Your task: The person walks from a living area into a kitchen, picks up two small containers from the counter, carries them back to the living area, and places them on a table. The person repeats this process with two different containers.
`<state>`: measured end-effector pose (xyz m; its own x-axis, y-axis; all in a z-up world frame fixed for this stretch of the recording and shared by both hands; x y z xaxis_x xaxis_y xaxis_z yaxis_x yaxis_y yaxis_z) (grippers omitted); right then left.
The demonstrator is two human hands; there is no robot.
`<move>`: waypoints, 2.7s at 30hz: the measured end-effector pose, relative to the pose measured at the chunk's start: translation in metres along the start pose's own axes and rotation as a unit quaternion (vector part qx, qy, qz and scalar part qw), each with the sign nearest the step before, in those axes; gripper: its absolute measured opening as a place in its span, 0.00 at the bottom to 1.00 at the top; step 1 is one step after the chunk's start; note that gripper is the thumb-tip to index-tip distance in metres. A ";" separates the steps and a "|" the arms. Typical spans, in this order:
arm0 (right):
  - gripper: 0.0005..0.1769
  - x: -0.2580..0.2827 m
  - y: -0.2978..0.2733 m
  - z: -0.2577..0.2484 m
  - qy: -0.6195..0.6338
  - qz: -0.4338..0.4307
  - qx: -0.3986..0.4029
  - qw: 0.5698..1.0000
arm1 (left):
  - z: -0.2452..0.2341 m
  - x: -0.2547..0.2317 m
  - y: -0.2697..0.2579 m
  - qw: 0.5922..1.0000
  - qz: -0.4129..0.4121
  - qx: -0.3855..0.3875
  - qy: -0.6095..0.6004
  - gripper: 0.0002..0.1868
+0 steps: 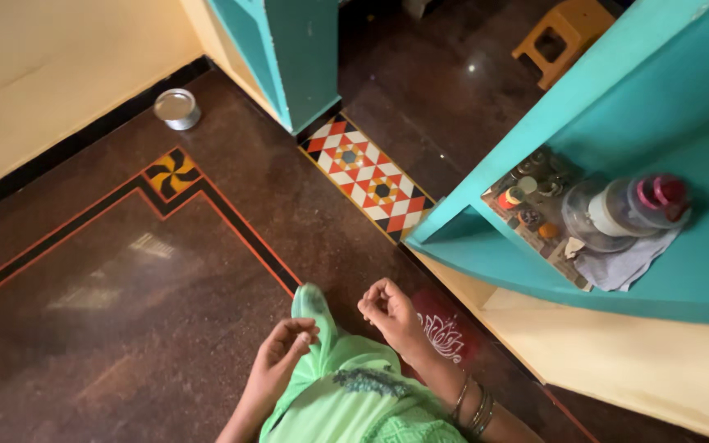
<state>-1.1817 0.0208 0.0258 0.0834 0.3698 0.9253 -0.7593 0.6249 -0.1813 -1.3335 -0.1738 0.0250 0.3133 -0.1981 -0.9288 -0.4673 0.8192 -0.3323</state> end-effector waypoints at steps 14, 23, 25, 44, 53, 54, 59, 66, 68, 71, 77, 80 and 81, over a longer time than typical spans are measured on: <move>0.08 0.049 0.161 0.033 -0.002 -0.078 -0.113 0.991 | -0.094 -0.092 0.210 0.993 0.034 0.114 0.023 0.16; 0.08 0.059 0.203 0.031 0.123 -0.029 -0.187 0.974 | -0.075 -0.126 0.287 0.981 -0.012 0.190 0.046 0.15; 0.08 0.064 0.221 0.028 0.152 -0.030 -0.191 0.969 | -0.070 -0.130 0.309 0.976 -0.013 0.206 0.061 0.15; 0.08 0.124 0.404 -0.147 0.126 -0.083 -0.306 0.940 | 0.052 -0.180 0.566 0.953 -0.036 0.302 0.010 0.14; 0.10 0.182 0.416 -0.168 0.157 -0.089 -0.403 0.897 | 0.108 -0.193 0.624 0.899 -0.115 0.385 0.175 0.14; 0.10 0.187 0.418 -0.167 0.163 -0.087 -0.407 0.894 | 0.117 -0.194 0.633 0.890 -0.131 0.406 0.161 0.15; 0.09 0.200 0.438 -0.184 0.198 -0.082 -0.424 0.880 | 0.161 -0.196 0.670 0.887 -0.080 0.445 0.090 0.14; 0.08 0.207 0.515 -0.259 0.149 -0.167 -0.363 0.904 | 0.185 -0.202 0.766 0.892 -0.080 0.435 0.097 0.13; 0.09 0.209 0.544 -0.282 0.147 -0.163 -0.358 0.908 | 0.186 -0.203 0.802 0.903 -0.062 0.404 0.129 0.15; 0.10 0.222 0.591 -0.305 0.113 -0.141 -0.362 0.915 | 0.193 -0.216 0.858 0.913 -0.024 0.389 0.125 0.15; 0.08 0.250 0.664 -0.336 0.051 -0.132 -0.378 0.915 | 0.185 -0.241 0.944 0.919 -0.048 0.369 0.132 0.16; 0.08 0.267 0.684 -0.344 0.071 -0.123 -0.407 0.902 | 0.204 -0.259 0.977 0.916 -0.019 0.374 0.145 0.16; 0.08 0.273 0.688 -0.347 0.076 -0.123 -0.412 0.900 | 0.211 -0.265 0.983 0.916 -0.011 0.372 0.151 0.16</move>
<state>-1.4579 0.7905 0.0378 0.3178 0.2012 0.9266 0.0246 0.9752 -0.2202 -1.7016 0.7973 -0.0211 0.0194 -0.2665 -0.9636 0.2635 0.9311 -0.2522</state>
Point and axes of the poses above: each hand's wrist, its own y-axis towards the middle knuckle, its own z-axis out of the palm, x = y × z, the point moved 2 cm from there along y, towards the middle knuckle, and after that the axes turned 5 degrees about y, right-handed, at the moved point
